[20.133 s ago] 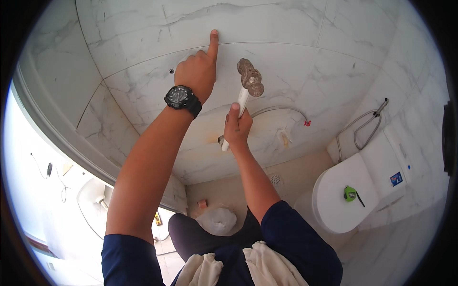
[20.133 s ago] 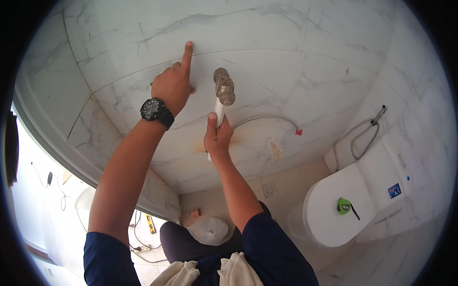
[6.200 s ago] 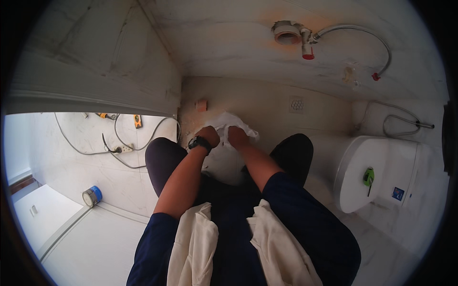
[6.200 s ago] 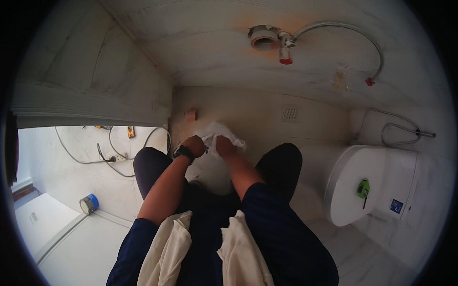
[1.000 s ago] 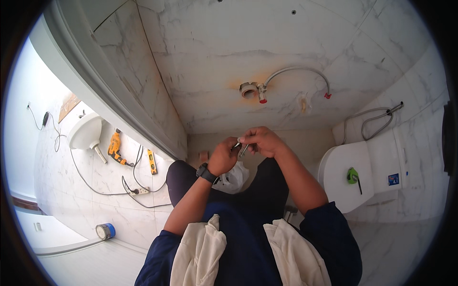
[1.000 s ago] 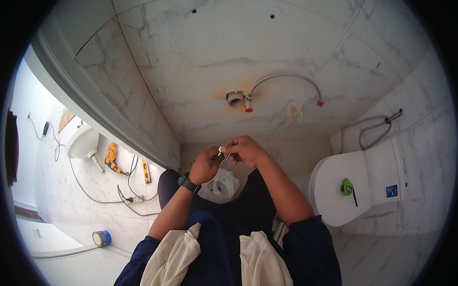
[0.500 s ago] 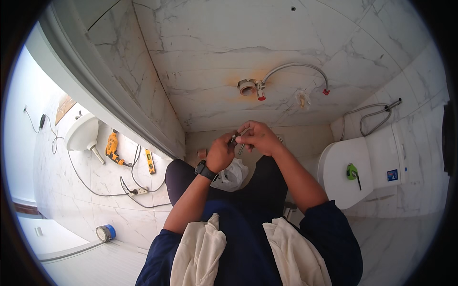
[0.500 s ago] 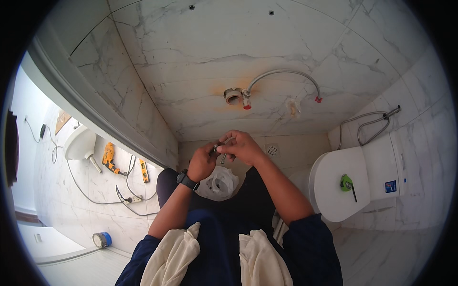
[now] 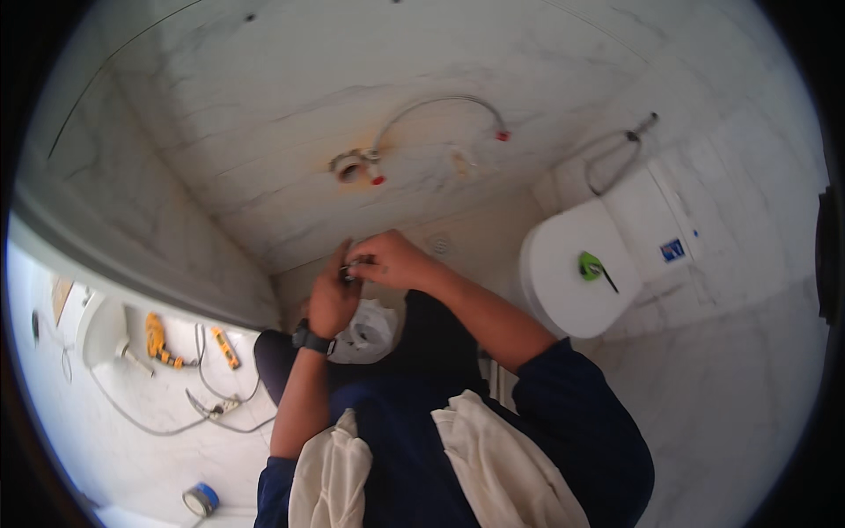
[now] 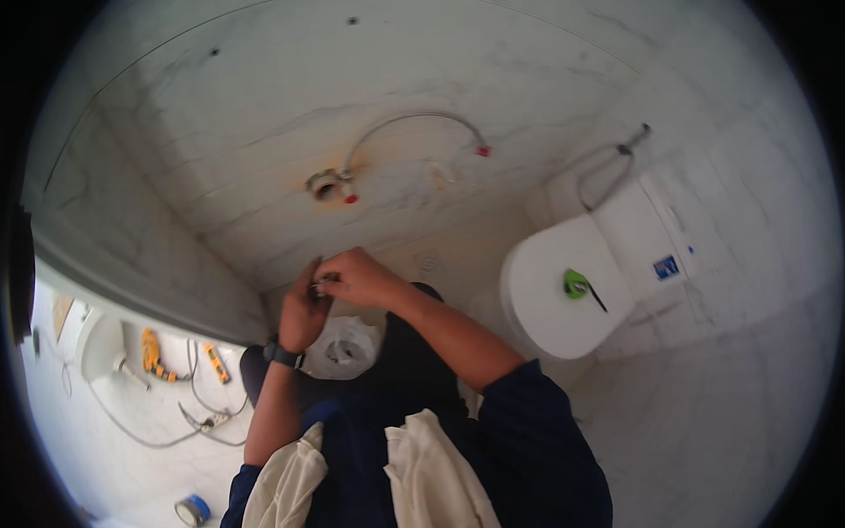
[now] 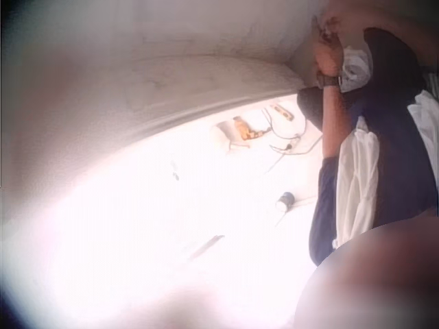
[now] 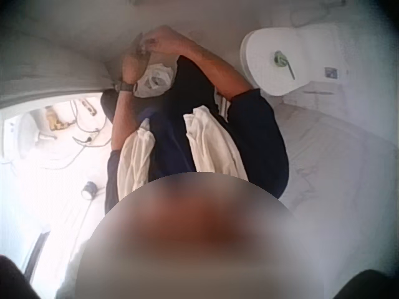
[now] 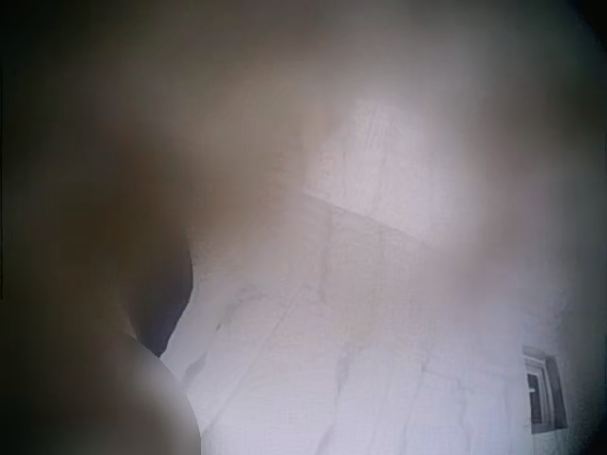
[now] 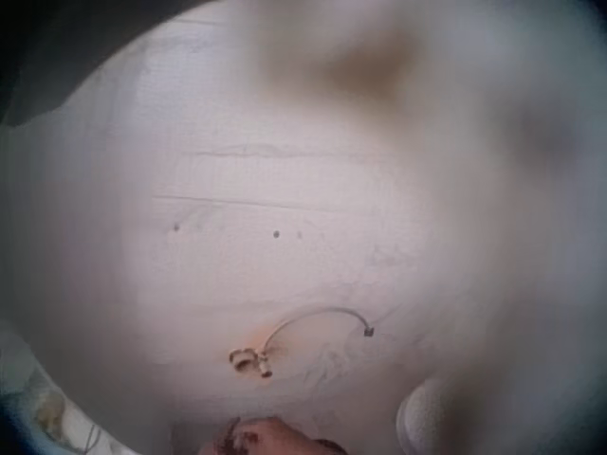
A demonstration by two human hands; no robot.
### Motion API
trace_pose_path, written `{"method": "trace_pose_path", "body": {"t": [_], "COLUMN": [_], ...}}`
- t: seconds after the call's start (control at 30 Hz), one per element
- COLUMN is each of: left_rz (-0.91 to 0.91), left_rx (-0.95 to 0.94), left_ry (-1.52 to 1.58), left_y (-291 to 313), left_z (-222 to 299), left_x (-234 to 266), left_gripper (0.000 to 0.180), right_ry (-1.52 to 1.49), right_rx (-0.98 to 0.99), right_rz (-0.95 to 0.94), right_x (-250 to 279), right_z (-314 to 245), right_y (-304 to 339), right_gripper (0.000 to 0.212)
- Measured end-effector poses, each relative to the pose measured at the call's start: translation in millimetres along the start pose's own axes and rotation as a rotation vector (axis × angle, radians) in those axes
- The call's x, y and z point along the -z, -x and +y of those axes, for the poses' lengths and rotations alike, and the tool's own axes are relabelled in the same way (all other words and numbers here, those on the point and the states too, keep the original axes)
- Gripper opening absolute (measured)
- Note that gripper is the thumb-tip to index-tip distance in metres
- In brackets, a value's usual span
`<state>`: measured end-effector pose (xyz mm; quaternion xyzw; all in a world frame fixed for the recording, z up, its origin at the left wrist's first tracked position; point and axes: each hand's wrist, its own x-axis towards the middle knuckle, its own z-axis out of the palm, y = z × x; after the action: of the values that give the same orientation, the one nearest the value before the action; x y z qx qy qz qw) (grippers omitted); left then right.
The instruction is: The person drills holes into a tiled bathroom wall, then inserts wall plugs using a hammer. They handle a power drill, hammer, and wall plugs while kneeling on the floor.
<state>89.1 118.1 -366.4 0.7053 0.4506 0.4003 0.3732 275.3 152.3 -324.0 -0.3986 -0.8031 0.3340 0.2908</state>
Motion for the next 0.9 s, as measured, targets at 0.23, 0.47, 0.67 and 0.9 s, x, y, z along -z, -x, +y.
{"method": "trace_pose_path", "body": {"t": [0.23,0.47,0.67,0.9], "left_rz": [-0.157,-0.294,-0.425,-0.632], "left_rx": [0.03,0.327,0.69,0.78], "left_ry": [0.44,0.668,1.202,1.392], "left_y": [-14,-21,-19,-9], "left_z": [16,-1,-19,17], "left_x": [-25,-57,-84,-141], "left_gripper": [0.07,0.044,0.03,0.024], "right_ry": [-0.05,0.043,-0.065,-0.524], "right_rx": [-0.208,-0.456,-0.729,-0.598], "right_rz": [0.105,0.391,0.567,0.439], "right_x": [24,110,204,95], "right_z": [-21,-4,-4,-12], "right_y": [35,122,230,210], "right_gripper": [0.034,0.038,0.027,0.014]}}
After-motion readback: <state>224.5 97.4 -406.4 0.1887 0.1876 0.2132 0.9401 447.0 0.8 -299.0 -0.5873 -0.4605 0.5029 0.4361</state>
